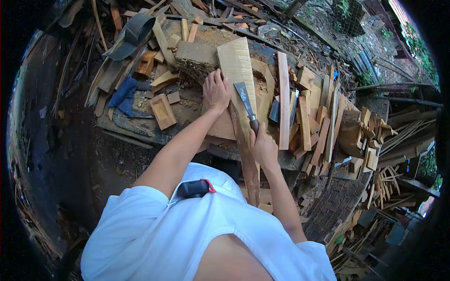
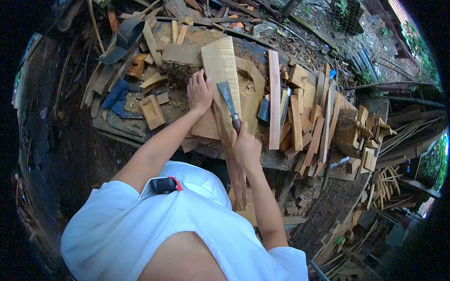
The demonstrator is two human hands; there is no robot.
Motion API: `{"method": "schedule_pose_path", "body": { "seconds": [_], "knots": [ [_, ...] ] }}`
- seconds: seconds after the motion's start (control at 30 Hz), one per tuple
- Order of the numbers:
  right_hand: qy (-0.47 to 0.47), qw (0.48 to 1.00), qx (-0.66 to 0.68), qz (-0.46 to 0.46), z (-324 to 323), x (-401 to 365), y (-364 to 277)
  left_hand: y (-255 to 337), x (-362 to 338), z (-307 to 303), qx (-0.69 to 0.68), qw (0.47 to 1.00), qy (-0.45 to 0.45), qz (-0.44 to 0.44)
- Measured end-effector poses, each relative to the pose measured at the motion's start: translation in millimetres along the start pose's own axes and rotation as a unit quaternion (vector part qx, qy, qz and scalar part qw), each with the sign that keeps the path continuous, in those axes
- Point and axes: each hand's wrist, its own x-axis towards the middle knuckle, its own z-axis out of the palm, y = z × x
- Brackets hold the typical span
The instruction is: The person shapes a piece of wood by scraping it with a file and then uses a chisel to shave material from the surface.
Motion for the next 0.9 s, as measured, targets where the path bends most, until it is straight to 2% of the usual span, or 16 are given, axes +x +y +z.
{"method": "schedule_pose_path", "body": {
  "seconds": [0.03, 0.1, 0.2, 0.4, 0.47, 0.63, 0.73, 0.9],
  "knots": [
    [0.001, 1.0, 0.002, 0.005, 2.5, 5.4, -0.4, 0.6, 0.1, -1.2, -0.001, 1.0, -0.004, 0.004],
    [0.061, 0.998, 0.009, -0.018, 9.3, 35.0, -3.6, 2.4, 1.2, -3.7, -0.001, 1.0, -0.004, 0.005],
    [0.071, 0.997, 0.016, -0.009, 13.8, 66.9, -10.8, 0.4, 1.3, -4.9, -0.003, 1.0, -0.003, 0.017],
    [0.04, 0.999, 0.016, 0.016, 8.3, -3.5, 9.3, -1.0, 2.3, -1.0, -0.005, 1.0, -0.003, 0.003],
    [0.035, 0.999, 0.009, 0.013, 8.6, -4.0, 11.0, -0.4, 0.5, 0.4, 0.005, 1.0, -0.008, 0.005],
    [0.054, 0.998, 0.017, 0.018, 4.0, 55.4, -4.7, 3.6, -1.3, -6.3, -0.003, 1.0, -0.023, 0.002],
    [0.071, 0.997, 0.025, 0.005, 2.8, 65.1, -7.2, 3.0, 2.3, -8.0, 0.001, 1.0, -0.027, 0.005],
    [0.012, 0.999, 0.015, 0.038, 3.9, -6.8, 14.0, 2.6, -0.1, -2.5, 0.01, 1.0, -0.013, 0.003]
  ]
}}
